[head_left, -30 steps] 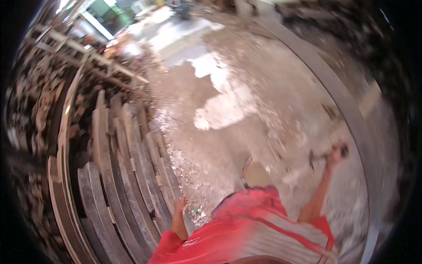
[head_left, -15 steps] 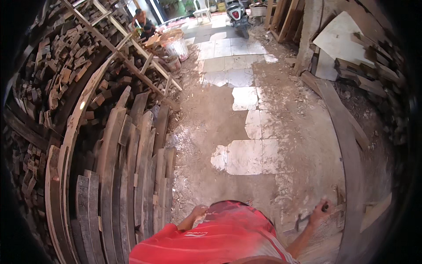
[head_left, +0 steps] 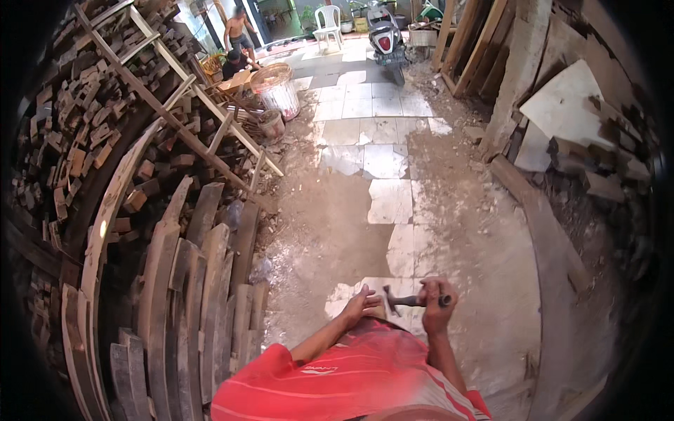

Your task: The person uses a hammer to drive nails into a long, curved wooden plank resting on supports.

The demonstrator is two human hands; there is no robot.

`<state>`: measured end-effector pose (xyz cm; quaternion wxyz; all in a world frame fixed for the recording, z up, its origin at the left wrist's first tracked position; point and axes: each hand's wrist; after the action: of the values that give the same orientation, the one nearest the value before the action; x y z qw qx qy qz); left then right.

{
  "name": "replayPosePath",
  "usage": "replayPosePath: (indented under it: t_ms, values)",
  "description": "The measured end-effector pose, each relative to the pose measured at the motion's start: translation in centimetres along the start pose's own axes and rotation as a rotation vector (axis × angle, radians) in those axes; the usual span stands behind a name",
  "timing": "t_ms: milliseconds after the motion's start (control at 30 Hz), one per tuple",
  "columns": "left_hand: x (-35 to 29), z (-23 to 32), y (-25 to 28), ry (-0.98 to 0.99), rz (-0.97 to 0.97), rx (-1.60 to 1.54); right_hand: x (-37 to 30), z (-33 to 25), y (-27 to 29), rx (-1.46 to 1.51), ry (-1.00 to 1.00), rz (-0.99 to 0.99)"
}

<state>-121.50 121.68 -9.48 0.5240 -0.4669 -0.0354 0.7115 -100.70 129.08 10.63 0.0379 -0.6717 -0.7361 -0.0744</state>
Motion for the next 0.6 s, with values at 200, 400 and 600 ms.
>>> replayPosePath:
  t_ms: [200,400,600]
  values:
    - [7.3,6.3,-5.0,0.13,-0.003,-0.167,8.1,-0.2,-2.6,0.124,-0.015,-0.097]
    - [12.2,7.7,-9.3,0.027,0.0,-0.065,15.9,0.2,-0.5,0.094,0.118,-0.457]
    - [15.3,6.2,-13.9,-0.114,-0.249,0.112,22.1,0.7,3.5,-0.027,0.161,-0.772]
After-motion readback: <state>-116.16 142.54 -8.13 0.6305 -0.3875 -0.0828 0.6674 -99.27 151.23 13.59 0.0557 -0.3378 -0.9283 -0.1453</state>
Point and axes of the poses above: each hand's wrist, its own x-axis towards the middle knuckle, its own y-axis out of the back of the hand, z = x × y, and after that the axes turned 14 degrees about -x, right-handed
